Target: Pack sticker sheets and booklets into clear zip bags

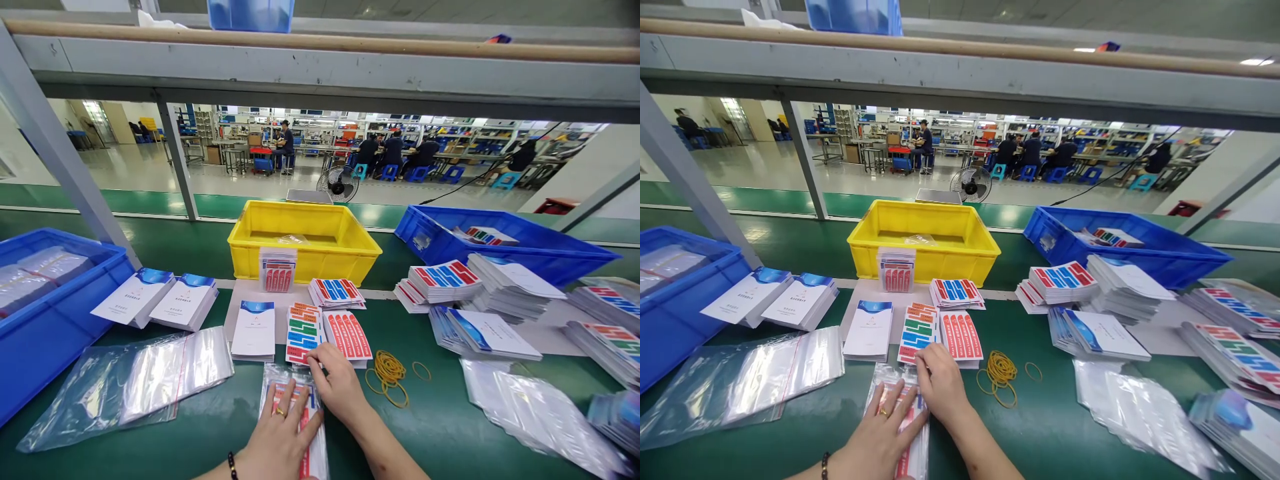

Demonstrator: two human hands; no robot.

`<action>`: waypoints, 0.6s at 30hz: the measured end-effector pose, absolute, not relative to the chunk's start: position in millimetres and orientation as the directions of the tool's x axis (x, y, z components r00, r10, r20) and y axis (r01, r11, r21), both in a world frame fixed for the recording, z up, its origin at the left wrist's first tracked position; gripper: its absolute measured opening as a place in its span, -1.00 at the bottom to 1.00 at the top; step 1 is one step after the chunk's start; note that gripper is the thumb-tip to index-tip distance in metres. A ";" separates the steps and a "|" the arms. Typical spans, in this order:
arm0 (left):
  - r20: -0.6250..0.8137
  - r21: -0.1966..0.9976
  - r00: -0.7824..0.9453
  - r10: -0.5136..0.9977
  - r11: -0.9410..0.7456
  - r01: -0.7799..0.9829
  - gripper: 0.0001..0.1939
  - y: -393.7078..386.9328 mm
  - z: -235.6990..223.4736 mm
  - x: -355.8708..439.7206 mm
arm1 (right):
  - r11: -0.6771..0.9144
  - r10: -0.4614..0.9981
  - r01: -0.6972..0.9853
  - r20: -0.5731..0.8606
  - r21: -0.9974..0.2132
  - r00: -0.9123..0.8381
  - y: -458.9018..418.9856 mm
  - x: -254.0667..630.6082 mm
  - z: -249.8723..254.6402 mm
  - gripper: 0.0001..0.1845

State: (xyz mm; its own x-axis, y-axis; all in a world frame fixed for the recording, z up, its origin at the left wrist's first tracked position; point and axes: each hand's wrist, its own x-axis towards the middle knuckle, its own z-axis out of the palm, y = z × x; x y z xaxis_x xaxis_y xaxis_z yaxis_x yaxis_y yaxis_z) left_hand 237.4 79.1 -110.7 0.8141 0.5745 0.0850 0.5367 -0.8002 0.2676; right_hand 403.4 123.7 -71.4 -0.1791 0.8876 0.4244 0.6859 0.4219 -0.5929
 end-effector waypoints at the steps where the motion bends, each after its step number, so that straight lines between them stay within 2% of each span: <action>1: 0.063 0.245 0.809 0.584 -0.795 0.555 -0.23 78.3 -119.2 236.0 | 0.424 0.885 0.686 0.431 -0.591 -0.176 123.0 403.4 -70.0 -0.77; 5: 0.049 0.198 0.795 0.605 -0.786 0.586 -0.27 77.7 -130.6 231.7 | 0.455 0.867 0.683 0.460 -0.571 -0.192 120.5 399.8 -68.8 -0.77; 9: 0.004 0.235 0.823 0.569 -0.800 0.552 -0.18 81.3 -122.6 232.2 | 0.478 0.855 0.686 0.469 -0.549 -0.221 123.4 399.8 -73.8 -0.76; 12: 0.032 0.285 0.826 0.563 -0.797 0.533 -0.17 78.3 -116.0 231.9 | 0.475 0.866 0.700 0.424 -0.533 -0.265 126.2 402.7 -75.6 -0.74; 14: 0.089 0.401 0.803 0.589 -0.759 0.513 -0.27 67.3 -111.5 227.5 | 0.475 0.878 0.731 0.317 -0.490 -0.359 125.4 402.5 -75.1 -0.75; 15: 0.096 0.515 0.774 0.625 -0.697 0.499 -0.36 58.8 -108.9 223.3 | 0.477 0.879 0.750 0.245 -0.458 -0.409 123.9 401.1 -74.7 -0.75; 16: 0.083 0.652 0.718 0.691 -0.582 0.486 -0.47 48.6 -106.2 217.8 | 0.475 0.878 0.770 0.176 -0.425 -0.445 121.8 398.9 -74.3 -0.76; 18: -0.125 0.905 0.595 0.794 -0.155 0.397 -0.66 26.0 -100.4 204.2 | 0.456 0.883 0.808 0.078 -0.374 -0.463 116.7 392.7 -73.3 -0.79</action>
State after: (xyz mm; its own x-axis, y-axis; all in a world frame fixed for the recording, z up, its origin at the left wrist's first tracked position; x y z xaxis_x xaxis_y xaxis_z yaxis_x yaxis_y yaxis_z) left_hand 204.2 26.0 -100.4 0.5951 0.7939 -0.1253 0.3968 -0.1546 0.9048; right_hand 392.7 116.7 -73.3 -0.4628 0.8831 0.0775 0.8076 0.4561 -0.3738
